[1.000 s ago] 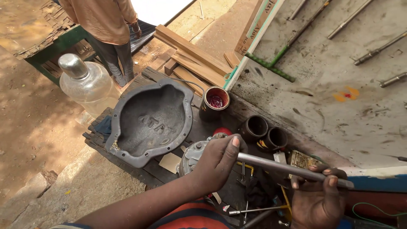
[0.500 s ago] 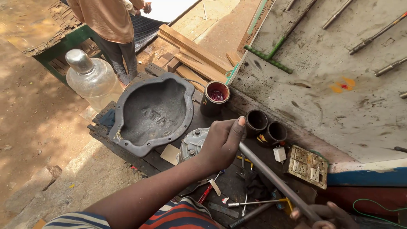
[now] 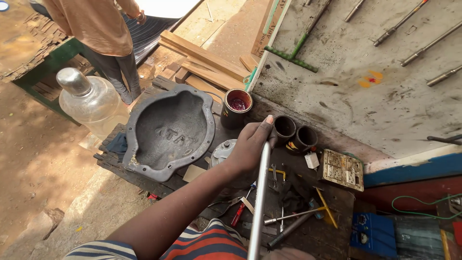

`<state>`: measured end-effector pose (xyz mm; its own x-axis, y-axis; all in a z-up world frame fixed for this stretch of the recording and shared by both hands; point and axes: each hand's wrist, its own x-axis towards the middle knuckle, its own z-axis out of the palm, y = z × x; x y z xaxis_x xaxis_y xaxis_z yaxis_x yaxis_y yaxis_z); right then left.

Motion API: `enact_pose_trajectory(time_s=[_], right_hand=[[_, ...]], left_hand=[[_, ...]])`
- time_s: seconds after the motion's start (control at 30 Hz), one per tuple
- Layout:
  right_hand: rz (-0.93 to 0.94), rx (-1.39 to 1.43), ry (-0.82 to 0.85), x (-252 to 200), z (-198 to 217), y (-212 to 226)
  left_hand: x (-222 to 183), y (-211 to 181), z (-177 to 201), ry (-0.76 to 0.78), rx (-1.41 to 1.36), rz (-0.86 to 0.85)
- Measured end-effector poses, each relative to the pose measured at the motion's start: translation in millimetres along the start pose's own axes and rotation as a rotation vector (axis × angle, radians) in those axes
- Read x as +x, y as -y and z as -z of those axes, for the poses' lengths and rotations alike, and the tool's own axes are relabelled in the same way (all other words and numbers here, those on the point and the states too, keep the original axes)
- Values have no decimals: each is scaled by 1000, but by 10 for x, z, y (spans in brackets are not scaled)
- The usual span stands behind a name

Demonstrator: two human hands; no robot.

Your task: Repairing or assembling a motorcycle starter motor component inside an engine housing.

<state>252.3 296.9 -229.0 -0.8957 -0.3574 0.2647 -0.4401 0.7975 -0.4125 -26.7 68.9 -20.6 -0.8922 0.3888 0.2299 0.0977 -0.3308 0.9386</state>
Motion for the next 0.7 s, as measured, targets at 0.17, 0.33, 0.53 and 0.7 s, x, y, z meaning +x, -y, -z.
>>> enact_pose_trajectory(time_s=[0.17,0.33,0.53,0.7], right_hand=[[228,103,68,2037,1677,1970],[428,-134,-216,2729,1841,2357],[413,50,-6,2971,1637,2151],[399,24,-27,3227,1551,2239]], left_hand=[[126,112,100,152,29,37],[151,59,134,216,68,148],[184,242,37,151,-47,166],[133,166,51,110,-85,202]])
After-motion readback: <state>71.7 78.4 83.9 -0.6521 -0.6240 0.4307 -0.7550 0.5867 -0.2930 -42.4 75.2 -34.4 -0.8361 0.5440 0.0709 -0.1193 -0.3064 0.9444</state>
